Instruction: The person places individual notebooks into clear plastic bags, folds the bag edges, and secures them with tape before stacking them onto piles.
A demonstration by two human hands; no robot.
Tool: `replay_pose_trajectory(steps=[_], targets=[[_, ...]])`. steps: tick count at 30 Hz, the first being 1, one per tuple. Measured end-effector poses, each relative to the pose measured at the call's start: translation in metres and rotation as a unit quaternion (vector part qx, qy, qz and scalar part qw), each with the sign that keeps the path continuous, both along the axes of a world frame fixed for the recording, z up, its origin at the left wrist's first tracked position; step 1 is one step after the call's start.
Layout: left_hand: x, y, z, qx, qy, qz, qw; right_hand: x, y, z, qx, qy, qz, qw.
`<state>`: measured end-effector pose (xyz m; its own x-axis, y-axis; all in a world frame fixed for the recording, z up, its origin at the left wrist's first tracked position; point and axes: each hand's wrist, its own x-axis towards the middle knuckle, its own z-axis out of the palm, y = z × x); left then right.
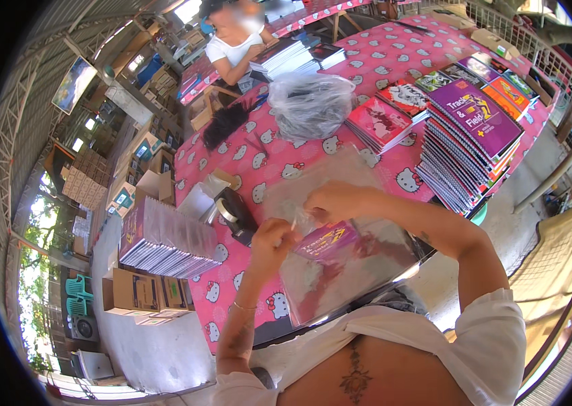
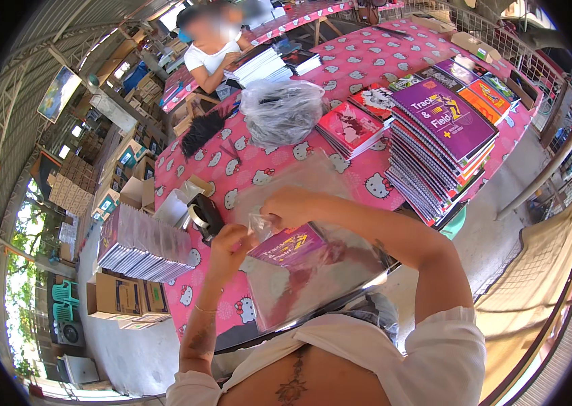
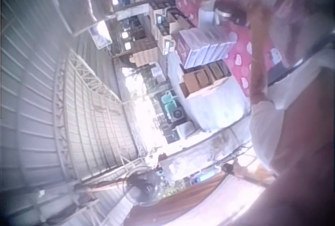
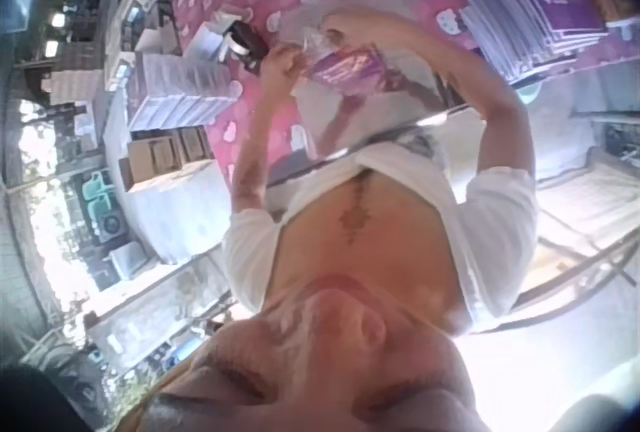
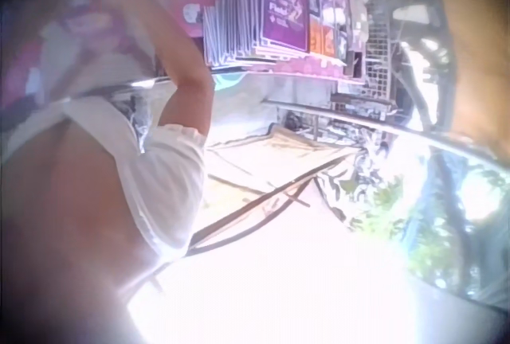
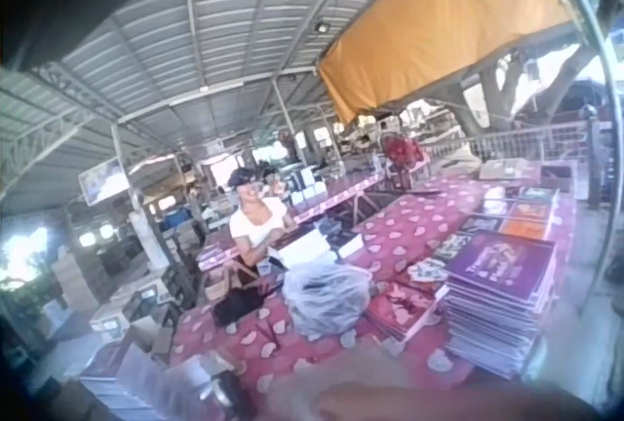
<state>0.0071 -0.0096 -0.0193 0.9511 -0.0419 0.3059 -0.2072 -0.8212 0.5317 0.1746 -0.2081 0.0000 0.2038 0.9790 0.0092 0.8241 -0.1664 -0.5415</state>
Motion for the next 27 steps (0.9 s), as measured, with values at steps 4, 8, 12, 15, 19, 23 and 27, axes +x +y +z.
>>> replay_pose_trajectory(steps=[4,8,12,15,19,23,27], targets=[[0.021,-0.015,0.014,-0.059,0.089,0.053,0.993,0.002,0.002,0.005,0.015,-0.001,-0.02,1.0],[0.031,-0.013,0.016,0.182,-0.05,0.082,0.979,-0.001,0.005,0.005,0.185,-0.273,-0.054,0.943],[0.055,0.032,-0.003,-0.289,0.274,0.005,0.917,0.036,0.001,-0.016,0.021,0.172,-0.046,0.984],[0.079,0.036,-0.008,-0.37,0.301,-0.071,0.876,0.042,0.002,-0.031,0.036,0.286,-0.053,0.956],[0.096,0.046,-0.038,-0.408,0.255,-0.013,0.877,0.033,0.003,-0.029,0.083,0.247,-0.057,0.964],[0.046,0.121,-0.081,0.158,-0.26,0.42,0.855,0.034,-0.001,-0.031,0.107,0.19,-0.068,0.974],[-0.007,0.184,-0.123,-0.43,0.073,0.417,0.797,0.027,0.005,-0.028,0.102,0.221,-0.068,0.968]])
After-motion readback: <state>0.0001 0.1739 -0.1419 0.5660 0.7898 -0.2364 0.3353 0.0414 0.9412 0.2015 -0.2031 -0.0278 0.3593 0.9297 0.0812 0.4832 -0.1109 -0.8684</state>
